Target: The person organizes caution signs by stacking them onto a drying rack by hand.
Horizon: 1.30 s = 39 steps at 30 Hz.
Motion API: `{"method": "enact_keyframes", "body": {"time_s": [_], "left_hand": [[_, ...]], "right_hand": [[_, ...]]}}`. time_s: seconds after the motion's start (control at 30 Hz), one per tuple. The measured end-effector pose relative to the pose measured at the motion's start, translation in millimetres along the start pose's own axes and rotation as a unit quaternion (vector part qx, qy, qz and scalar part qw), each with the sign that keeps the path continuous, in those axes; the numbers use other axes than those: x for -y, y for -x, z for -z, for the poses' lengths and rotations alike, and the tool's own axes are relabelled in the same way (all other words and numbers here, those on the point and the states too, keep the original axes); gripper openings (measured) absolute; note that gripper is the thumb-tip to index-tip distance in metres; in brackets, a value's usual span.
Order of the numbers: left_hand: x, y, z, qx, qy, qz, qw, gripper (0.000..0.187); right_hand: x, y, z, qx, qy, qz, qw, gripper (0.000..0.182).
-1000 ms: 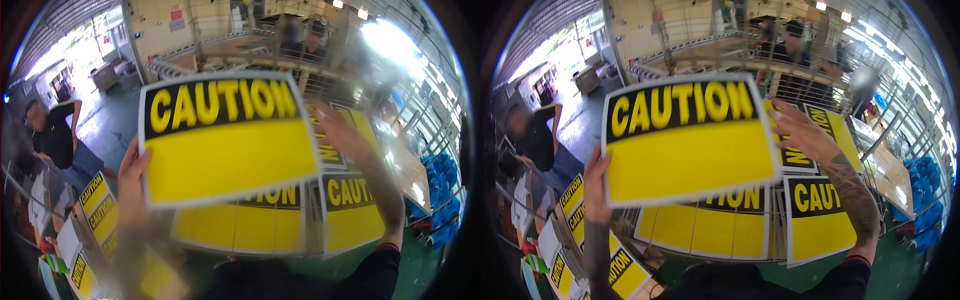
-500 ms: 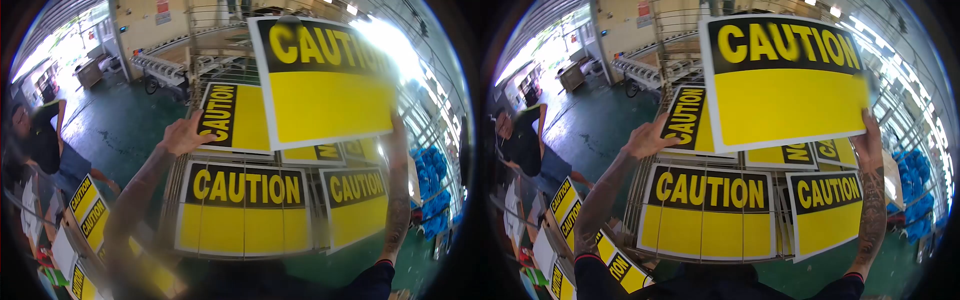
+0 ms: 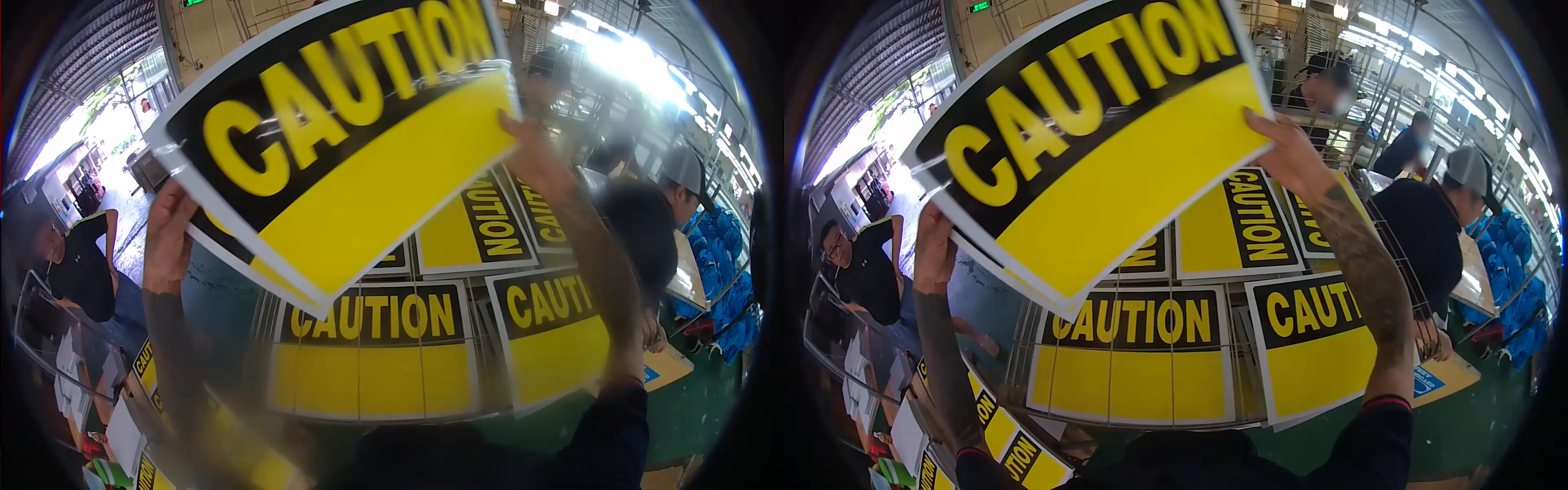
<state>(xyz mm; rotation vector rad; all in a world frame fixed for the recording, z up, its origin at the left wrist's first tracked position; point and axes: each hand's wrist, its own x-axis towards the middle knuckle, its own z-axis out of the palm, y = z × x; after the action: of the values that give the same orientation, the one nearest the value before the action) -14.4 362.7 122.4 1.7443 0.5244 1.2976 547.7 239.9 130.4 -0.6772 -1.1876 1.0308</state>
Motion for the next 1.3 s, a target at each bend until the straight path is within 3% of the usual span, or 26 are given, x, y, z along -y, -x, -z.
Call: {"method": "enact_keyframes", "body": {"time_s": [0.03,0.13,0.27,0.43,0.47,0.6,0.63,0.73,0.77,0.8,0.83,0.87,0.9,0.93,0.97,1.03,1.07,1.13,1.2,1.3], "left_hand": [[-3,7,-2,-0.045,0.015,-0.024,0.999,0.035],[-22,18,-29,-0.102,0.054,-0.071,0.991,0.046],[-57,31,-66,-0.185,0.043,-0.100,0.977,0.048],[-47,23,-66,-0.186,0.131,-0.085,0.970,0.046],[-41,21,-65,-0.182,0.151,-0.092,0.967,0.046],[-24,13,-75,0.021,0.324,-0.073,0.943,0.042],[-27,7,-86,0.014,0.345,-0.040,0.938,0.043],[-28,5,-124,-0.090,0.254,-0.069,0.961,0.047],[-30,18,-138,-0.067,0.055,-0.101,0.991,0.050],[-33,32,-152,-0.060,-0.142,-0.143,0.978,0.054],[-31,35,-171,0.126,0.176,-0.131,0.967,0.060],[-30,39,-190,0.278,0.453,-0.015,0.847,0.067],[-28,57,-213,0.175,0.524,0.050,0.832,0.059],[-24,76,-234,0.086,0.351,0.059,0.931,0.057],[-20,94,-255,-0.006,0.160,0.063,0.985,0.056],[-18,99,-302,-0.060,0.073,0.105,0.990,0.059],[-19,100,-324,-0.024,0.182,0.144,0.972,0.061],[-22,113,-356,0.016,0.233,0.202,0.951,0.066],[-11,120,-379,0.104,0.151,0.264,0.947,0.065],[0,119,-400,0.252,-0.020,0.253,0.934,0.053]], "right_hand": [[-4,-11,-7,0.002,0.018,-0.003,1.000,0.049],[-15,-23,-28,0.007,0.036,-0.011,0.999,0.048],[-15,-7,-56,-0.010,0.036,0.006,0.999,0.044],[0,7,-53,-0.027,0.166,0.081,0.982,0.042],[4,7,-47,-0.025,0.185,0.102,0.977,0.042],[12,16,-23,-0.014,0.161,0.114,0.980,0.036],[15,23,-18,-0.018,0.161,0.115,0.980,0.036],[28,51,-2,-0.071,0.125,0.124,0.982,0.039],[35,65,5,-0.094,0.109,0.122,0.982,0.042],[45,84,13,-0.115,0.116,0.120,0.979,0.044],[52,104,20,-0.135,0.121,0.116,0.977,0.045],[59,123,22,-0.151,0.126,0.113,0.974,0.047],[70,146,18,-0.165,0.142,0.100,0.971,0.049],[79,169,22,-0.180,0.190,0.069,0.963,0.051],[86,194,28,-0.174,0.243,0.043,0.953,0.053],[99,240,47,-0.151,0.362,-0.019,0.920,0.057],[105,262,59,-0.130,0.424,-0.053,0.895,0.060],[114,305,73,-0.159,0.417,-0.143,0.883,0.065],[125,339,75,-0.211,0.441,-0.191,0.851,0.063],[124,381,84,-0.234,0.541,-0.273,0.760,0.059]]}}
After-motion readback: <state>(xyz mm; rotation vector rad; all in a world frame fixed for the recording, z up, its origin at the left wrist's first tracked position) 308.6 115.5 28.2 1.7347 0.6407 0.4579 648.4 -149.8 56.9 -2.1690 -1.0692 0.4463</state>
